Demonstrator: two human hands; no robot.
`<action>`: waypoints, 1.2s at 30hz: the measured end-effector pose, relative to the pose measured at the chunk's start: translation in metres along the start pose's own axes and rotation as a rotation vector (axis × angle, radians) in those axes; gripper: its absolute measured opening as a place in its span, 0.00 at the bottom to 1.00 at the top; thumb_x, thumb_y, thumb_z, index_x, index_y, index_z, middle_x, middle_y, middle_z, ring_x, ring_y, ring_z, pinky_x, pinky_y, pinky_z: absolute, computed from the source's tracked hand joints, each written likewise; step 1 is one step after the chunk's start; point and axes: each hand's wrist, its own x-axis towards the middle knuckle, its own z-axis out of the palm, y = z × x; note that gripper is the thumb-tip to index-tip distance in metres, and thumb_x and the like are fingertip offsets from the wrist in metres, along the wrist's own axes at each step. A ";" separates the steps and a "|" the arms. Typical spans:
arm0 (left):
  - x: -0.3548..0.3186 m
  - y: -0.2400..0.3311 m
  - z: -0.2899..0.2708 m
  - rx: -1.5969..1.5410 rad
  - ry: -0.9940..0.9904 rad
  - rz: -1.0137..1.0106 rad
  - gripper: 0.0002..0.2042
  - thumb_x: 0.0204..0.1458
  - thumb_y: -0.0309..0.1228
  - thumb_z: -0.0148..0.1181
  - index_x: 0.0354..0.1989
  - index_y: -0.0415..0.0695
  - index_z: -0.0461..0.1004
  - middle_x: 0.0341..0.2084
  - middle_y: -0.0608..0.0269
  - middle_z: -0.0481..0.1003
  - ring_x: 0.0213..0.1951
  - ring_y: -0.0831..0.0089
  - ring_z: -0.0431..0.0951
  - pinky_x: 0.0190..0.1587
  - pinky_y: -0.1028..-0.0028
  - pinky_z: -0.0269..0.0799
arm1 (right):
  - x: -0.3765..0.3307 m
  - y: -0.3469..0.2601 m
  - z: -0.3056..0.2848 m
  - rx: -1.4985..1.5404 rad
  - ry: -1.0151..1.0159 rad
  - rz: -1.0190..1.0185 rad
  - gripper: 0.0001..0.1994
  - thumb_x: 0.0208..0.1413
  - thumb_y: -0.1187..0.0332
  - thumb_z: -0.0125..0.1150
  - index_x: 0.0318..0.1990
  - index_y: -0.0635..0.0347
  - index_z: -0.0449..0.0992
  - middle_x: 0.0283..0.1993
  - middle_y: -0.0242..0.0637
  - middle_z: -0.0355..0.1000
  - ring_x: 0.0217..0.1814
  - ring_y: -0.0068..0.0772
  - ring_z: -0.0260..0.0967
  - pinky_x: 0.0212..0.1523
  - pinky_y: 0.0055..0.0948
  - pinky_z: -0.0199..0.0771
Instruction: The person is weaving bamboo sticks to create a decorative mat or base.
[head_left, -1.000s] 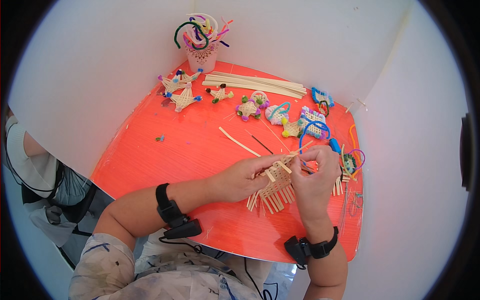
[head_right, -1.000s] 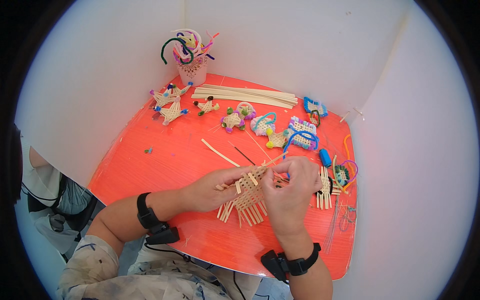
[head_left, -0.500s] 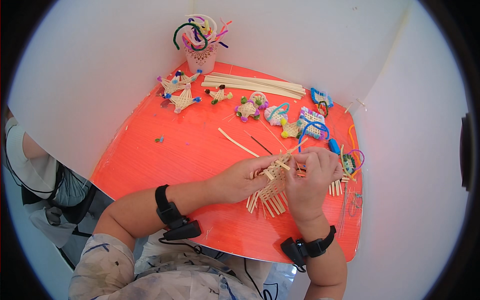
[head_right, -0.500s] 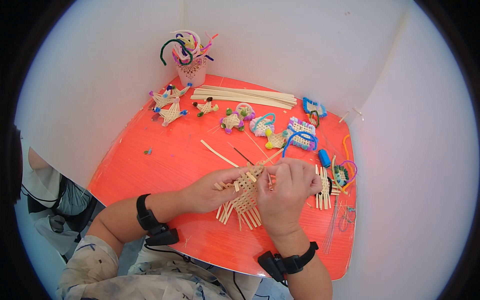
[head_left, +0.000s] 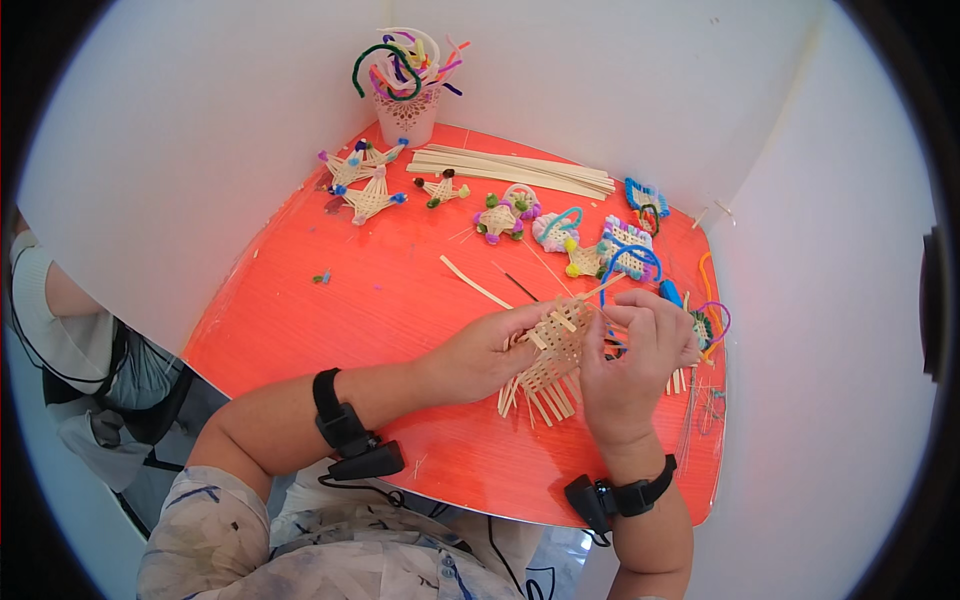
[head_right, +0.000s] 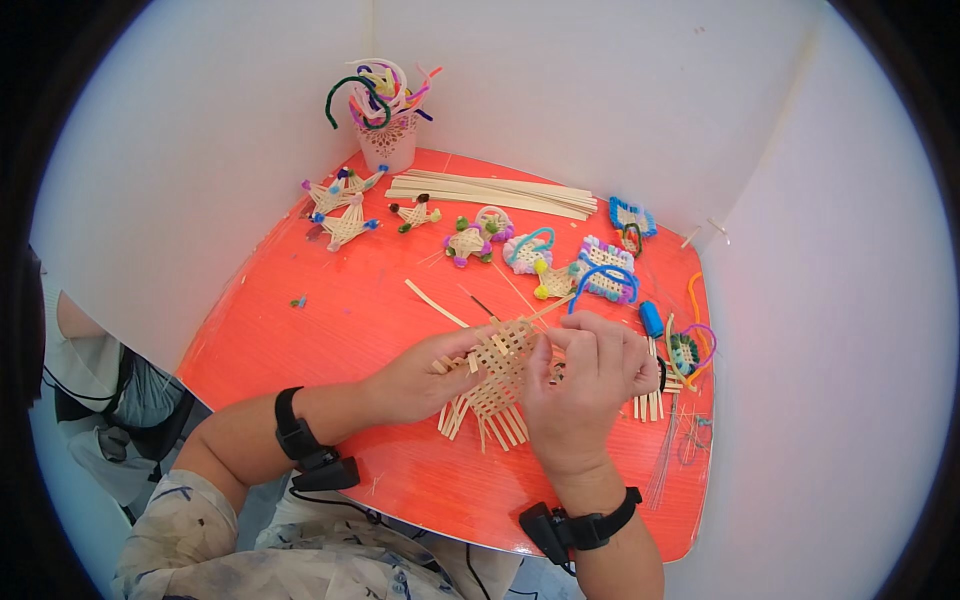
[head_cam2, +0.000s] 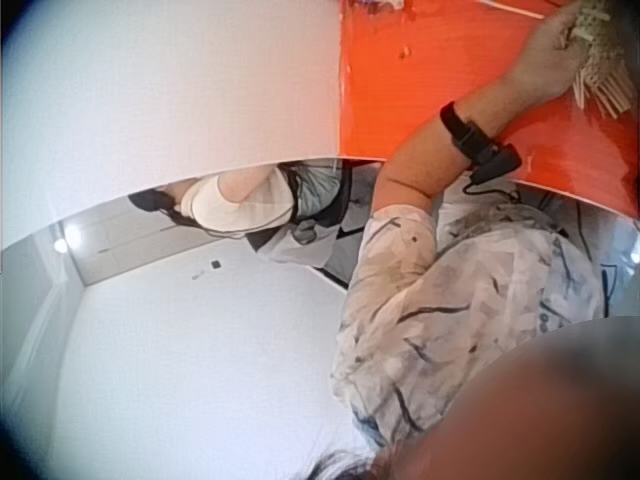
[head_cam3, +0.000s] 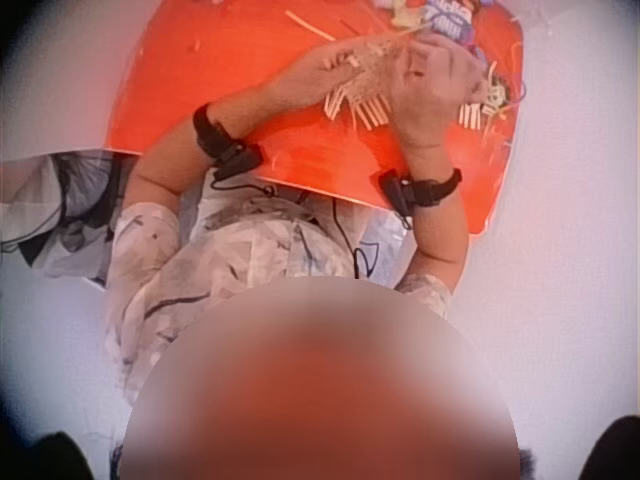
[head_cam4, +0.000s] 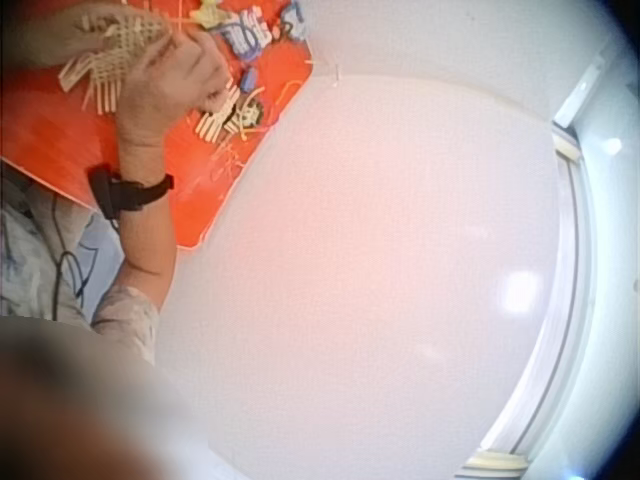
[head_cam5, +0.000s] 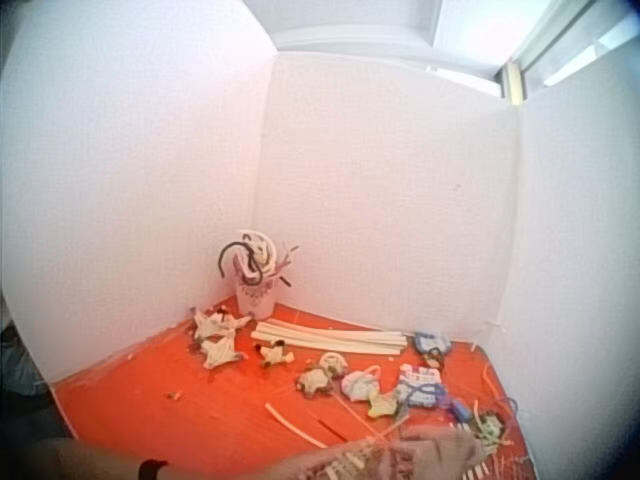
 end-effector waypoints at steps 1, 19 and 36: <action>0.000 -0.002 0.000 0.000 0.015 0.018 0.24 0.62 0.22 0.41 0.67 0.38 0.52 0.58 0.59 0.65 0.58 0.77 0.65 0.60 0.74 0.63 | 0.000 0.000 0.000 -0.002 -0.003 0.002 0.12 0.38 0.75 0.67 0.31 0.51 0.72 0.40 0.26 0.69 0.47 0.34 0.62 0.48 0.40 0.48; -0.002 -0.003 0.001 -0.041 -0.029 -0.013 0.26 0.63 0.23 0.43 0.69 0.38 0.46 0.59 0.59 0.63 0.60 0.77 0.64 0.61 0.73 0.63 | -0.002 -0.009 -0.001 0.096 -0.025 0.029 0.11 0.39 0.74 0.69 0.28 0.52 0.72 0.38 0.25 0.69 0.47 0.34 0.61 0.49 0.39 0.46; 0.001 -0.006 -0.002 0.013 -0.073 0.025 0.24 0.64 0.26 0.43 0.68 0.40 0.49 0.62 0.59 0.60 0.64 0.72 0.60 0.64 0.70 0.57 | 0.004 0.005 -0.005 0.355 -0.178 0.395 0.19 0.45 0.73 0.66 0.45 0.64 0.68 0.42 0.39 0.67 0.49 0.40 0.60 0.52 0.38 0.58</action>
